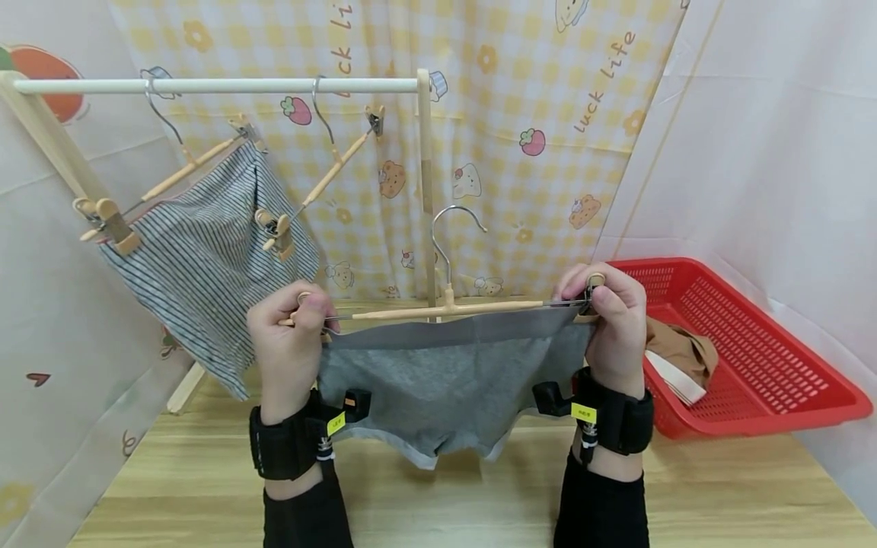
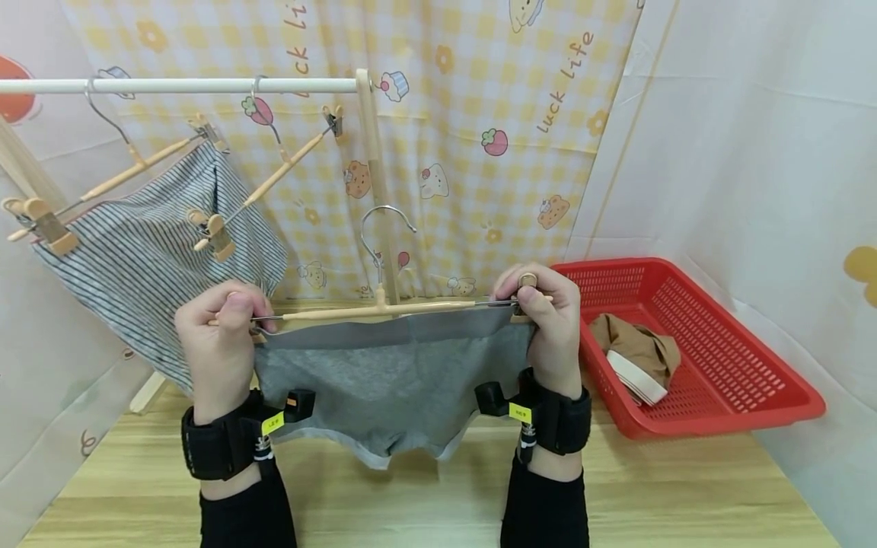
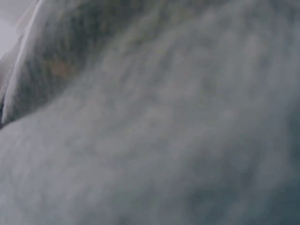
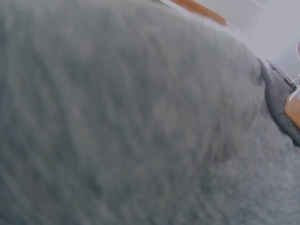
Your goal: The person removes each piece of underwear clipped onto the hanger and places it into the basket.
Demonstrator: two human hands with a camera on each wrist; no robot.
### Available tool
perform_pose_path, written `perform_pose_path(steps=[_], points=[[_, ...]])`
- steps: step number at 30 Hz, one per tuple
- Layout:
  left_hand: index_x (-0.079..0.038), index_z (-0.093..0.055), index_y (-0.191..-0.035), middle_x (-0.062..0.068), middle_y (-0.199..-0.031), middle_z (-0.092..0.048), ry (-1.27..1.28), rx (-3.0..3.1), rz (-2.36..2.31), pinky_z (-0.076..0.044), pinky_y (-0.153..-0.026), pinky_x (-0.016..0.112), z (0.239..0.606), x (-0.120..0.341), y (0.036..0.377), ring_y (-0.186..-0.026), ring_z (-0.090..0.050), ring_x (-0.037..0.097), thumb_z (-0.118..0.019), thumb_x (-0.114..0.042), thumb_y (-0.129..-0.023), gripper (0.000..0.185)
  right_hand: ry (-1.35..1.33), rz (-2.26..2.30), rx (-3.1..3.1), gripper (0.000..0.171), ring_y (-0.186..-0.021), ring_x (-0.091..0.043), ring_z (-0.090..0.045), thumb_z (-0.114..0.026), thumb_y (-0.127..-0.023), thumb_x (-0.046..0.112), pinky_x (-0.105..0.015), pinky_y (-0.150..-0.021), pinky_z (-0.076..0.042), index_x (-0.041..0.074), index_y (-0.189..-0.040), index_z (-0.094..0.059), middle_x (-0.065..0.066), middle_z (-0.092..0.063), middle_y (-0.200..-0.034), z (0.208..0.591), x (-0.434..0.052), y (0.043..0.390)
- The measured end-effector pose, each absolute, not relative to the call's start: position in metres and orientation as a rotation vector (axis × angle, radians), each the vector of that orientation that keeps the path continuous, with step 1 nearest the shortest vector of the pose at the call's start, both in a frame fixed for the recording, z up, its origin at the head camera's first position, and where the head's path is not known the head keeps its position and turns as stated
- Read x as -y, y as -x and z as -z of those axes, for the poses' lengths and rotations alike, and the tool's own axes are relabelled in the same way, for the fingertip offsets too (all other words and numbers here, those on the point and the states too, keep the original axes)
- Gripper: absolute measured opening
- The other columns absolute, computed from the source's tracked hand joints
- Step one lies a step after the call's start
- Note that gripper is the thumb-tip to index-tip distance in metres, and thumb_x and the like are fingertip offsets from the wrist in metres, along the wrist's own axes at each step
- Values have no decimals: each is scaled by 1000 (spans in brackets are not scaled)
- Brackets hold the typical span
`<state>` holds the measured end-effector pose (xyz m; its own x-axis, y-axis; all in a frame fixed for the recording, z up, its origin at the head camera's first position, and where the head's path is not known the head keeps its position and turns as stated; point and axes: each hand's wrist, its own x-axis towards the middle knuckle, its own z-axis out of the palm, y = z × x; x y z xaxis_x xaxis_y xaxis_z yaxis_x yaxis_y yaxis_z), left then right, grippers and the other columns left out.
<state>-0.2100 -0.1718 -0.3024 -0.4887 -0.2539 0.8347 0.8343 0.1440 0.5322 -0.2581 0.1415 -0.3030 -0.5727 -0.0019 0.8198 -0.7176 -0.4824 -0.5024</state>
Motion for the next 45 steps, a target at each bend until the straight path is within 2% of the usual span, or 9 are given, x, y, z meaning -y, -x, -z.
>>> perform_pose_path(steps=[10,25,45], points=[[-2,-58,-59,5,-55,-54,568,1542,1490,-39,-42,20,302,169,211,-46,-48,9,-64,-23,-88,36,-1064,-2109,1156,33,-64,-25,-56,-58,-91,15,-29,-57,-43,-10,-70,-60,-13,-63,-68,301,-140,258],[1,-59,-60,4,-55,-55,566,1527,1492,-41,-43,19,301,167,212,-45,-49,9,-63,-21,-87,35,-1039,-2091,1191,32,-67,-25,-57,-58,-92,15,-29,-61,-45,-10,-72,-62,-14,-63,-70,302,-144,258],[2,-59,-61,3,-55,-55,574,1523,1483,-40,-42,19,301,169,210,-45,-48,8,-64,-18,-86,33,-998,-2048,1274,33,-64,-23,-58,-56,-94,16,-29,-56,-45,-8,-72,-64,-14,-65,-69,304,-146,259]])
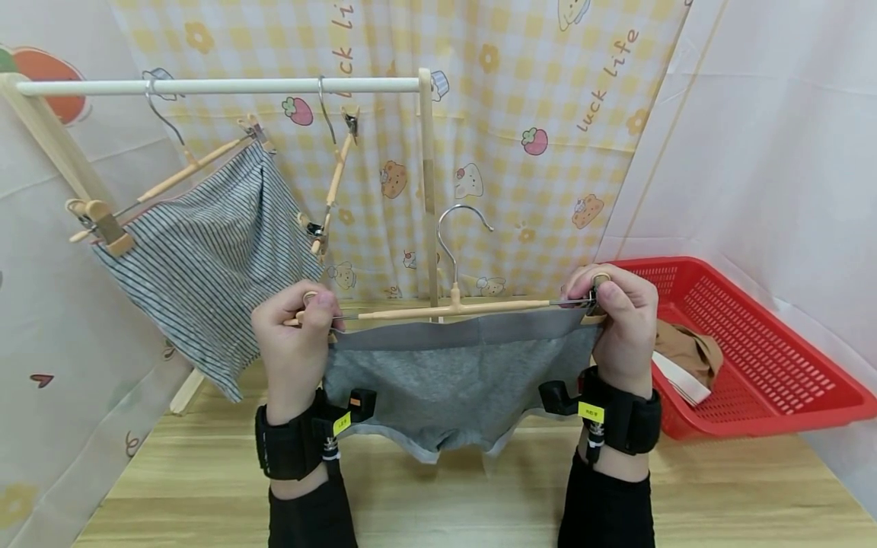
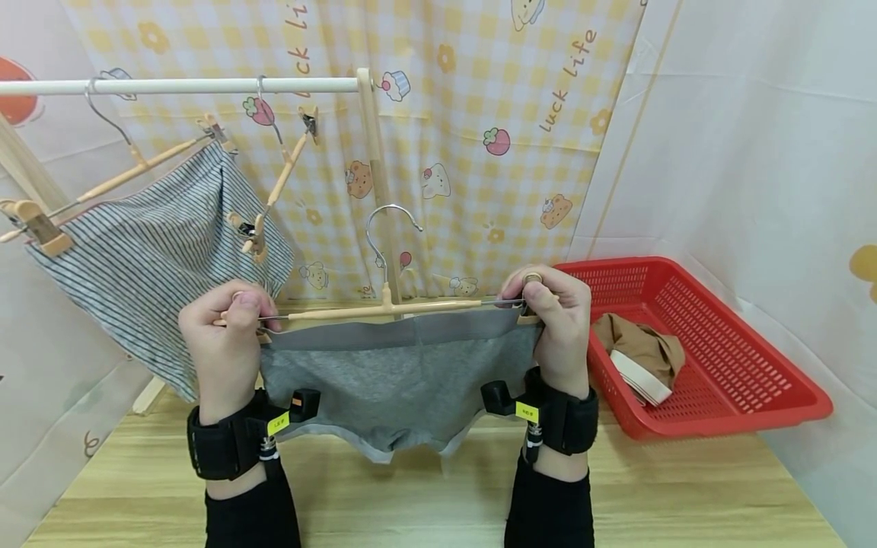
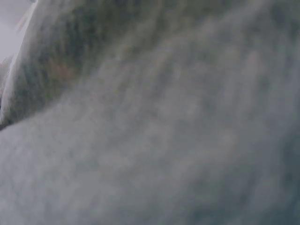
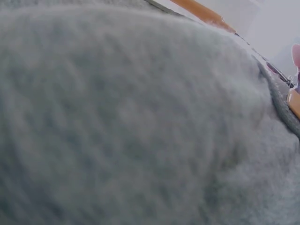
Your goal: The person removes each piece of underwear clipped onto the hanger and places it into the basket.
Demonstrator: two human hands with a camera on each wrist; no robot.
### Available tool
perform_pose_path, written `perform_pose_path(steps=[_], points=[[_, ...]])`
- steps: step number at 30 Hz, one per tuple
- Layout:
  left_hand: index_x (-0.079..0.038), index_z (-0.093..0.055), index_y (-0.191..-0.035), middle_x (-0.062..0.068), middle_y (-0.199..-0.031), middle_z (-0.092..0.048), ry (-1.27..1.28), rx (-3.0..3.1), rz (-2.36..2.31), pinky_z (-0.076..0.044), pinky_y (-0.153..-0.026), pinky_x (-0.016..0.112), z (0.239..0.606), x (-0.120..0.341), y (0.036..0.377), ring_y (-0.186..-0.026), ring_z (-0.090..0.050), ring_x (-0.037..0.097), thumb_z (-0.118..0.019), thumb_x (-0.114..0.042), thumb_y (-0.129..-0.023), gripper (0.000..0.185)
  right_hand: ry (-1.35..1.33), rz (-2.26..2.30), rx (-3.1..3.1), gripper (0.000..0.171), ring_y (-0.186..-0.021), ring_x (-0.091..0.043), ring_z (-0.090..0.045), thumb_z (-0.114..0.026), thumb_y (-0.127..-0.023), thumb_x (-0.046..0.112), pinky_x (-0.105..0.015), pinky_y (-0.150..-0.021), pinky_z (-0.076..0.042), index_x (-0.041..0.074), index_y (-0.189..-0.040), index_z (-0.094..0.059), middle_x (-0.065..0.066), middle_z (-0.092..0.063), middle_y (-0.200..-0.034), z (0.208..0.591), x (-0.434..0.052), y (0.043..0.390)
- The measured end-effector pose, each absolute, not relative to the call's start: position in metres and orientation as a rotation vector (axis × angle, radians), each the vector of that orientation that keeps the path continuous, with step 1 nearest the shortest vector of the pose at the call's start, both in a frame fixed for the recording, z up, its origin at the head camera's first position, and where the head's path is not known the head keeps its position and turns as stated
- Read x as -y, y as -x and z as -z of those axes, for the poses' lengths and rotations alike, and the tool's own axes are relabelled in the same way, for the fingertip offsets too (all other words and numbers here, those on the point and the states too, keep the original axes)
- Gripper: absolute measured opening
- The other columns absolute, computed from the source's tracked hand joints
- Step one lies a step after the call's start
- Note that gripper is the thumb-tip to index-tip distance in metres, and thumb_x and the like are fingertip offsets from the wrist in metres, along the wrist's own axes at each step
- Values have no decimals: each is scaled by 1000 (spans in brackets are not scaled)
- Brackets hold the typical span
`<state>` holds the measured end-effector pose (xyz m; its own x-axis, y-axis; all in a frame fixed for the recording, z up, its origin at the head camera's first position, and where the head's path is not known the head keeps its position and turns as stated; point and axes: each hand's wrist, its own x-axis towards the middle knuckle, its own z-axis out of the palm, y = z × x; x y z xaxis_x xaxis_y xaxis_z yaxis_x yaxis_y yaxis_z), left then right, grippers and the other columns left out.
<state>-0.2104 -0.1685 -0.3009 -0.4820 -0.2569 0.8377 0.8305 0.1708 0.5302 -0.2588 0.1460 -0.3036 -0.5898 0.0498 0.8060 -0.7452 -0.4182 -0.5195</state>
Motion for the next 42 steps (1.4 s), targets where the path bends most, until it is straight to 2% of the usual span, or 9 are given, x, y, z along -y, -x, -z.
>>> perform_pose_path(steps=[12,19,24,33,36,39,42], points=[[3,-58,-61,3,-55,-55,578,1513,1469,-41,-43,18,301,169,210,-45,-48,8,-64,-20,-87,36,-1037,-2056,1299,34,-66,-23,-60,-59,-95,18,-29,-59,-47,-9,-74,-66,-14,-67,-72,304,-148,260],[2,-56,-58,5,-53,-52,542,1467,1444,-41,-43,17,300,168,211,-44,-47,7,-62,-24,-88,40,-1024,-2009,1427,30,-66,-20,-60,-54,-96,12,-25,-58,-47,-5,-75,-68,-12,-67,-74,307,-152,259],[2,-51,-52,8,-49,-47,543,1277,1451,-37,-42,18,300,163,216,-43,-41,9,-63,-27,-87,47,-968,-1964,1562,32,-65,-17,-56,-52,-99,11,-25,-61,-47,-5,-78,-70,-8,-66,-75,307,-153,259],[4,-47,-50,7,-47,-45,515,1183,1448,-33,-41,18,299,159,220,-42,-38,9,-60,-26,-84,46,-935,-1906,1601,27,-65,-18,-54,-53,-99,10,-26,-63,-44,-9,-90,-71,-8,-63,-74,307,-151,259],[4,-47,-50,6,-47,-45,509,1177,1441,-33,-40,18,299,158,220,-41,-38,8,-60,-26,-83,47,-919,-1904,1615,26,-66,-18,-54,-54,-99,12,-26,-62,-42,-7,-95,-71,-7,-61,-71,306,-151,259],[4,-47,-50,6,-47,-45,516,1171,1444,-33,-40,18,299,158,220,-41,-38,8,-60,-25,-83,46,-893,-1904,1605,26,-65,-18,-55,-53,-99,16,-26,-61,-42,-3,-93,-69,-7,-60,-73,306,-151,261],[4,-47,-49,6,-46,-45,522,1176,1442,-33,-40,18,299,158,220,-41,-38,8,-59,-23,-83,45,-861,-1891,1580,32,-63,-18,-54,-51,-101,18,-26,-58,-43,-3,-81,-64,-7,-59,-72,305,-150,260]])
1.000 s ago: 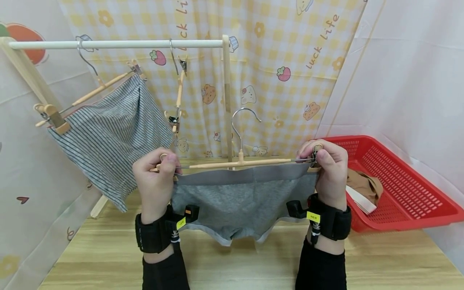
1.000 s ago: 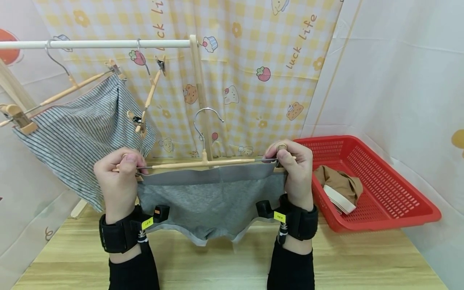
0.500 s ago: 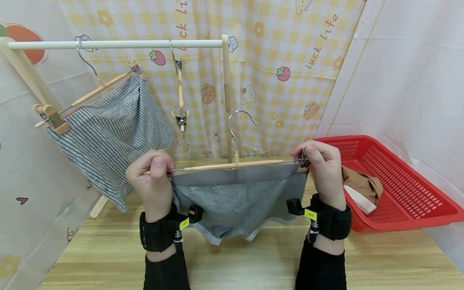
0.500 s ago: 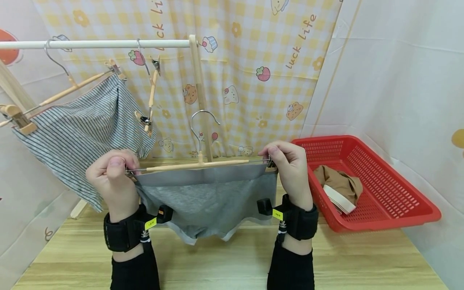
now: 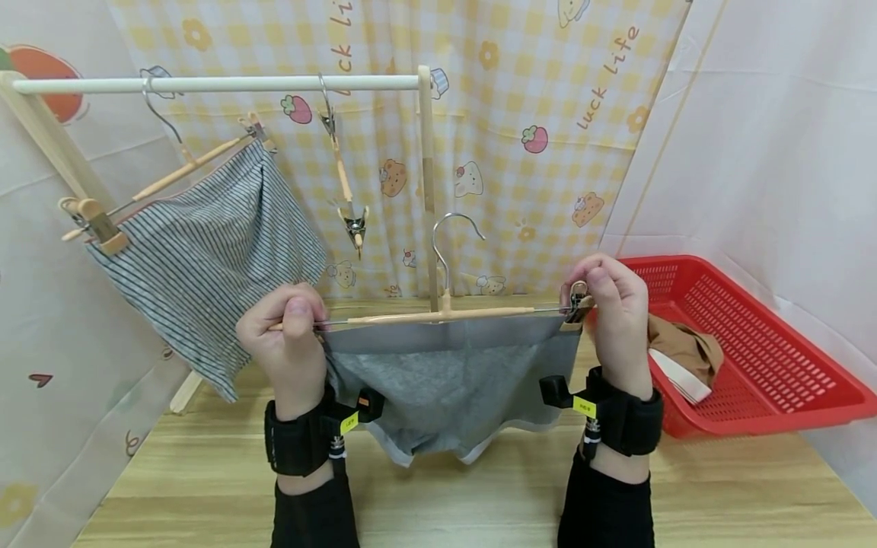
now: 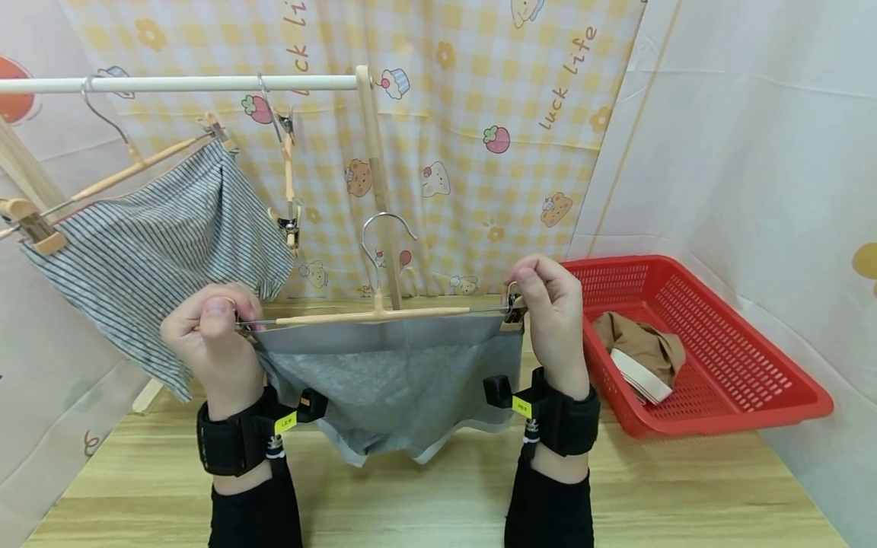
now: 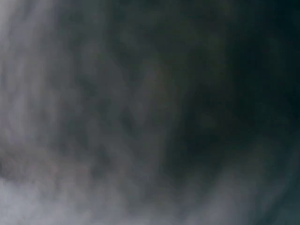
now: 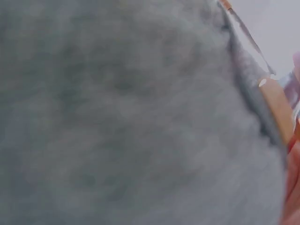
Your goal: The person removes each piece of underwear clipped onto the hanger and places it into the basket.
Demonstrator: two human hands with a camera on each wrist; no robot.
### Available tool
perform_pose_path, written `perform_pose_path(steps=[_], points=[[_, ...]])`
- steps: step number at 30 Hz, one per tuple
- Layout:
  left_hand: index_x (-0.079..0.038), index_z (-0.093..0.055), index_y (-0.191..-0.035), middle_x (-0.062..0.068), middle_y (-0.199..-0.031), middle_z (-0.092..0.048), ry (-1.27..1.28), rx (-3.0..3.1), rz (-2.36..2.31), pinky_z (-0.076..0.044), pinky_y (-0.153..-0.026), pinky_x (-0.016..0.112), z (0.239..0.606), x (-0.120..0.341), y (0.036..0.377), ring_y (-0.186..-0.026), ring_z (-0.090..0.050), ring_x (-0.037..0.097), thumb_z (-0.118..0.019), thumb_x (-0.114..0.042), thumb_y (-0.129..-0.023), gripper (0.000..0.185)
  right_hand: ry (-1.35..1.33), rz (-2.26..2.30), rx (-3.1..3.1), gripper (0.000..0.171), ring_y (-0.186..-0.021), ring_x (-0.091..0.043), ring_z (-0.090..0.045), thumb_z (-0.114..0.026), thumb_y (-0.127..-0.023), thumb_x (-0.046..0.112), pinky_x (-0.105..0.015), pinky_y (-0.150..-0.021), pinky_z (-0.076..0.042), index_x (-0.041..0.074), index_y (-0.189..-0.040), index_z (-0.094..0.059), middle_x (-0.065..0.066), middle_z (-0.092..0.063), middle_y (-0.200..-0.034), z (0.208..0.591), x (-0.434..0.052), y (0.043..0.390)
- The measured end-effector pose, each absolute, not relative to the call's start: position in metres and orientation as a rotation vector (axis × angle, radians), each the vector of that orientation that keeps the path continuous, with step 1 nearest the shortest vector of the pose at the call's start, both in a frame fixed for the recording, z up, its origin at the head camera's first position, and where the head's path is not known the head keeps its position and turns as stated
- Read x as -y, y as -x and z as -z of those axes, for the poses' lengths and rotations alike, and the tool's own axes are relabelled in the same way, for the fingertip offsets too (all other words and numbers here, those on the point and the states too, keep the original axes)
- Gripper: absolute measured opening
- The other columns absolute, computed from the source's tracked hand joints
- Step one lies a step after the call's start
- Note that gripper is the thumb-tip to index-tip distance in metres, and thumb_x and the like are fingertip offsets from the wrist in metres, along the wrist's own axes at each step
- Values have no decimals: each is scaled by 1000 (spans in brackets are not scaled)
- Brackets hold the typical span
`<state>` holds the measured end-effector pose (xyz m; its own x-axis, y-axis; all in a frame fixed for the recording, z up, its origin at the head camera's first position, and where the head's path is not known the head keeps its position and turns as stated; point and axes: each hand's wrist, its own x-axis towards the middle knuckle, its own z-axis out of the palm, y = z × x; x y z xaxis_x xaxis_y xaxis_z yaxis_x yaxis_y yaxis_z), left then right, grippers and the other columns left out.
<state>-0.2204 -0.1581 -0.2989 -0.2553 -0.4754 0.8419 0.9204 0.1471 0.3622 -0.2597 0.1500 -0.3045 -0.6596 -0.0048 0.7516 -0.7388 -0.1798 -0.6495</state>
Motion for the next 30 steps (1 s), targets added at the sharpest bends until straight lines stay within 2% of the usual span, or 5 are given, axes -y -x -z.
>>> perform_pose_path(steps=[6,10,13,21,30], points=[[4,-47,-49,4,-46,-45,536,1200,1429,-31,-39,18,298,157,220,-40,-37,8,-58,-20,-81,42,-642,-1776,1657,45,-58,-16,-45,-50,-102,20,-25,-51,-35,-7,-66,-56,-5,-54,-65,299,-145,253],[3,-47,-48,4,-45,-43,556,1183,1441,-30,-39,18,298,155,221,-39,-36,8,-60,-21,-82,44,-446,-1621,1674,49,-50,-14,-34,-49,-101,21,-28,-47,-22,-7,-61,-55,0,-46,-55,297,-139,248],[3,-47,-48,6,-45,-43,570,1169,1456,-29,-39,19,298,154,221,-39,-35,8,-60,-21,-83,44,-399,-1580,1593,51,-47,-13,-28,-47,-102,18,-30,-47,-17,-6,-56,-51,-2,-40,-50,295,-135,246],[2,-48,-48,5,-45,-44,570,1208,1437,-31,-39,18,298,154,222,-39,-36,8,-58,-20,-82,42,-435,-1558,1491,55,-45,-13,-28,-41,-104,13,-29,-47,-17,-2,-52,-41,-8,-38,-51,293,-130,247],[0,-50,-49,7,-46,-45,548,1252,1402,-32,-39,18,299,155,222,-39,-38,8,-60,-24,-82,42,-410,-1578,1391,55,-46,-14,-31,-42,-105,12,-26,-49,-22,-6,-53,-36,-5,-39,-51,295,-125,249]])
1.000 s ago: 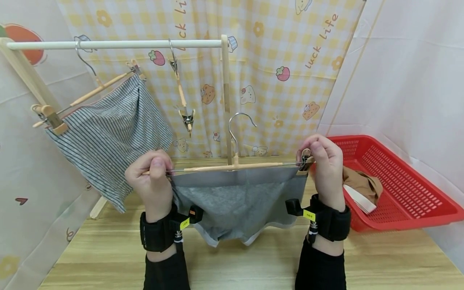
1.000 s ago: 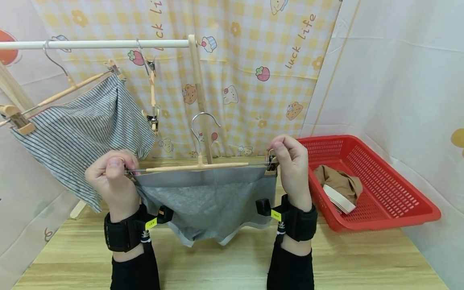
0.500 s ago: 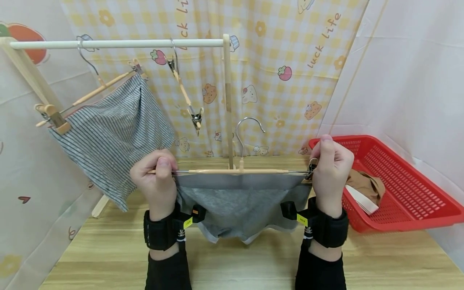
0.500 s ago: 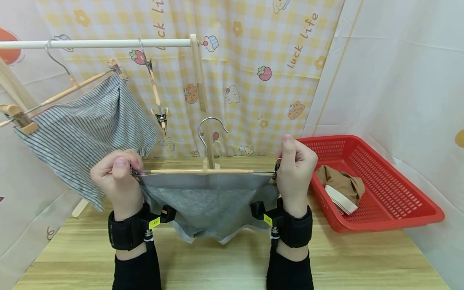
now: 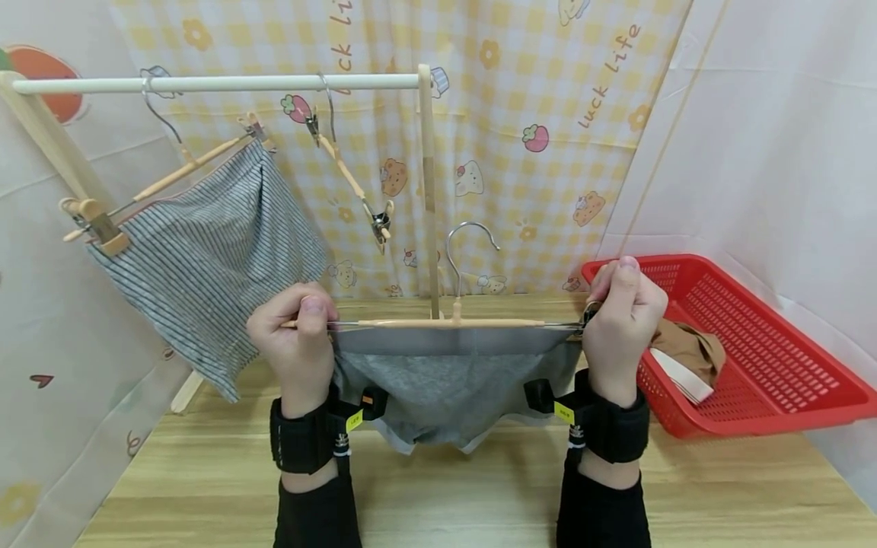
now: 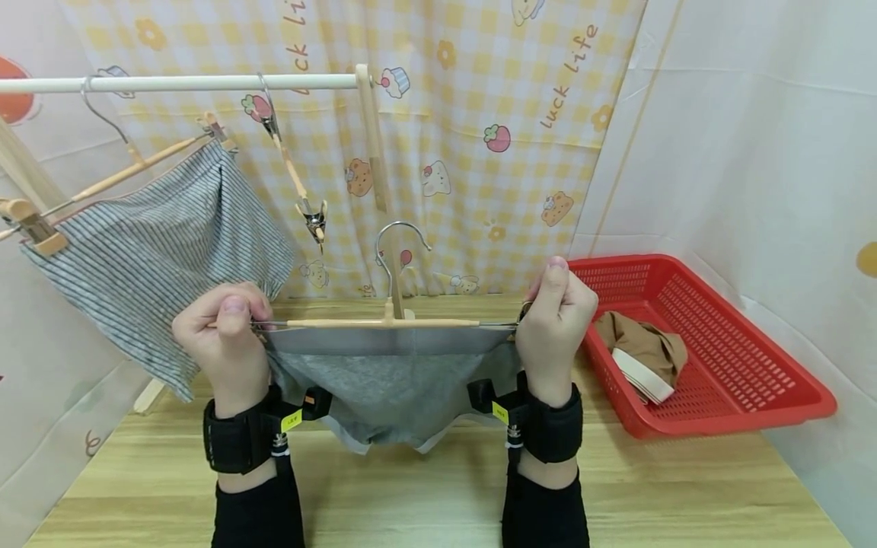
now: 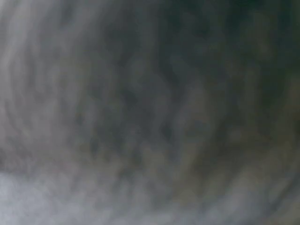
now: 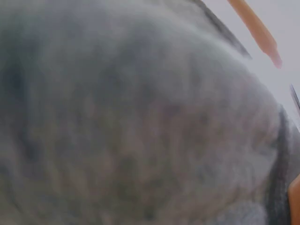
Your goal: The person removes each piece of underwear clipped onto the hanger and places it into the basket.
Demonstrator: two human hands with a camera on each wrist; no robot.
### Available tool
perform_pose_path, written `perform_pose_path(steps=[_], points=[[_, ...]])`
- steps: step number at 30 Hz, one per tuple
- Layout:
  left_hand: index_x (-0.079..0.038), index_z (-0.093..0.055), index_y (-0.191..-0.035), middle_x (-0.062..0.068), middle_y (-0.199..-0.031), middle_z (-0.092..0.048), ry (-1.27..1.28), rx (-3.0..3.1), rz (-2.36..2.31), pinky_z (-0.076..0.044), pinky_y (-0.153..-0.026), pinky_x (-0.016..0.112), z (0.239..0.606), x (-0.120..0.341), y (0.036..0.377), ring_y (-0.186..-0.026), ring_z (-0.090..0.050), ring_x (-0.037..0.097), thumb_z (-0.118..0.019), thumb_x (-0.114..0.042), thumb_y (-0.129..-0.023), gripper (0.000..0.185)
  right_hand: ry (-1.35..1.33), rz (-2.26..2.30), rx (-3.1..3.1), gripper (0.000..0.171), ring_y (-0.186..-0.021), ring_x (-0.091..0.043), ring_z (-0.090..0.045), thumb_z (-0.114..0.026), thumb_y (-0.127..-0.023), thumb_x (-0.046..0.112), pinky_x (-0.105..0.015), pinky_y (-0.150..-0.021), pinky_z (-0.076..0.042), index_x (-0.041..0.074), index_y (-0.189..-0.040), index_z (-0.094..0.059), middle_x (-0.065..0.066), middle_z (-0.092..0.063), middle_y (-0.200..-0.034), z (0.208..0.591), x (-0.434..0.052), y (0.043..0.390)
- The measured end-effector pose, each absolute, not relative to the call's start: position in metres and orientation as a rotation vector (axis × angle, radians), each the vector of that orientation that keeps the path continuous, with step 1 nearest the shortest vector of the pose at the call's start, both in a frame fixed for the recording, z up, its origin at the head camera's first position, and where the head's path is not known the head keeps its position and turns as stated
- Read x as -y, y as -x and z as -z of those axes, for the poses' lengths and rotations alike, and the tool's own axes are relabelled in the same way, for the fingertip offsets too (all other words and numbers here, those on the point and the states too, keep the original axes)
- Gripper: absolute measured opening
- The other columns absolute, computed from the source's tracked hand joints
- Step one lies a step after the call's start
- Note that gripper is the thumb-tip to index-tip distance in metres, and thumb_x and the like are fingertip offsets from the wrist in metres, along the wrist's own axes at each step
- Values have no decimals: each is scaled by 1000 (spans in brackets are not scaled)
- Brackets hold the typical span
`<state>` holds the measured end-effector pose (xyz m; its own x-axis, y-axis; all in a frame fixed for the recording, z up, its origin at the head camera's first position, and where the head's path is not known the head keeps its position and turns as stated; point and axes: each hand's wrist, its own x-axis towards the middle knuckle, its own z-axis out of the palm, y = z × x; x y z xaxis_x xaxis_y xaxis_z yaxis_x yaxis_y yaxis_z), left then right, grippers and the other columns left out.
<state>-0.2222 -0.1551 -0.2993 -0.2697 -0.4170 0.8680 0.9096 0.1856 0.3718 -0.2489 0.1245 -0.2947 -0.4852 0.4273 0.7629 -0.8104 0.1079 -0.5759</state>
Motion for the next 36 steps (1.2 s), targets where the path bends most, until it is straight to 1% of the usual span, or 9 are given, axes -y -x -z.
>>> perform_pose_path(steps=[7,13,18,25,31,36], points=[[0,-51,-50,7,-46,-45,537,1273,1389,-32,-38,17,300,156,221,-39,-38,8,-60,-25,-83,42,-440,-1641,1289,55,-43,-13,-30,-43,-103,12,-25,-45,-19,-6,-52,-34,-5,-34,-49,296,-122,252],[-1,-52,-50,7,-47,-46,539,1284,1380,-32,-39,17,300,156,221,-40,-37,8,-61,-26,-83,43,-416,-1626,1320,56,-42,-13,-30,-43,-104,12,-26,-44,-20,0,-49,-36,-8,-33,-48,296,-123,252],[-1,-52,-50,7,-47,-46,536,1290,1375,-33,-39,17,300,157,221,-40,-38,8,-62,-28,-84,44,-378,-1622,1352,56,-40,-13,-29,-44,-104,13,-27,-43,-18,3,-49,-37,-8,-33,-49,296,-123,252],[-1,-52,-50,7,-47,-46,532,1303,1363,-33,-40,17,300,156,221,-40,-38,7,-61,-28,-84,44,-361,-1627,1355,57,-40,-13,-30,-45,-104,14,-25,-42,-20,3,-49,-37,-8,-33,-49,297,-124,253],[0,-52,-49,4,-47,-46,565,1292,1374,-33,-39,17,300,156,221,-39,-37,8,-65,-32,-85,50,-383,-1649,1320,57,-42,-13,-28,-45,-104,11,-24,-46,-24,2,-49,-35,-7,-31,-49,297,-123,252],[0,-52,-49,4,-47,-46,573,1297,1373,-34,-38,17,300,156,220,-39,-38,8,-61,-27,-84,45,-387,-1665,1307,57,-42,-12,-28,-46,-103,11,-24,-46,-23,1,-49,-35,-6,-31,-49,297,-123,251]])
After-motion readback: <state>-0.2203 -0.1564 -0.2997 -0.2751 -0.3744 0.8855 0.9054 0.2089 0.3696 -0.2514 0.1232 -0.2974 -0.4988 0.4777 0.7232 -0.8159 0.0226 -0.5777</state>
